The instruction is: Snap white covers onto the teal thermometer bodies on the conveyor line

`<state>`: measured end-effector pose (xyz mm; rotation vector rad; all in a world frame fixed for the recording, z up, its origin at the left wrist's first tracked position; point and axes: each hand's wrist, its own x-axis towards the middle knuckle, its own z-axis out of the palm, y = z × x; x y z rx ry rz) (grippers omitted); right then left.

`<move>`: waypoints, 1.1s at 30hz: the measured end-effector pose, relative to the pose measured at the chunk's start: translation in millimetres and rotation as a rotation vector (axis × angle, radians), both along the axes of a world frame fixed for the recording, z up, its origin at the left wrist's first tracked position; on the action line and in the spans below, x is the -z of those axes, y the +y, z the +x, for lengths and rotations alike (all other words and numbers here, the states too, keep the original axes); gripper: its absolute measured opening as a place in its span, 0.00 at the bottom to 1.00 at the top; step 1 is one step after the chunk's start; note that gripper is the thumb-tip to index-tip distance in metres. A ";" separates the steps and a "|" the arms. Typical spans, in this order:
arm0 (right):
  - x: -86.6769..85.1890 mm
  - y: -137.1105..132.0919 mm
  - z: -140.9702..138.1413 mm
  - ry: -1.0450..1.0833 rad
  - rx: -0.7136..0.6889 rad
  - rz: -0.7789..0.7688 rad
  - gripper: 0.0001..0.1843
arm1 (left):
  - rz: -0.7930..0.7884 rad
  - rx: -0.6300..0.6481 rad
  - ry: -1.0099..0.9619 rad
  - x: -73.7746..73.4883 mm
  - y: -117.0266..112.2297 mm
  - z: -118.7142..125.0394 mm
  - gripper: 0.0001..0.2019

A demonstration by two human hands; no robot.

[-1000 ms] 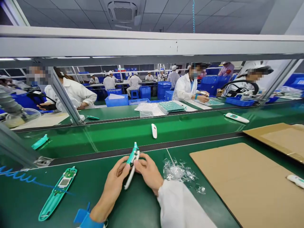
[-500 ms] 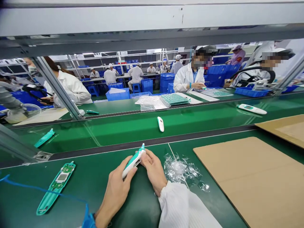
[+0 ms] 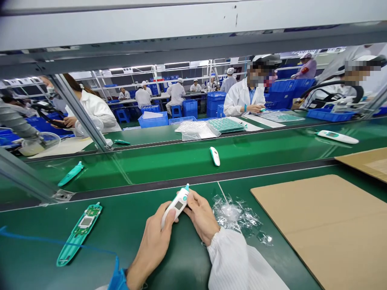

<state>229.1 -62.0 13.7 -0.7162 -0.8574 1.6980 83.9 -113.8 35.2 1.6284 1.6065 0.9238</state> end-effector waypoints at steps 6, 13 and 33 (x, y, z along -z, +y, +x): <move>-1.8 -5.6 -0.1 -0.064 -0.013 -0.008 0.26 | 0.003 0.025 -0.019 -8.8 3.2 -4.9 0.16; -1.0 -6.5 3.0 -0.284 -0.013 -0.118 0.37 | -0.049 -0.032 -0.205 5.9 4.1 -8.1 0.16; 8.0 -5.6 -0.9 -0.333 0.055 -0.015 0.31 | -0.051 -0.511 0.356 -45.5 80.0 -194.8 0.15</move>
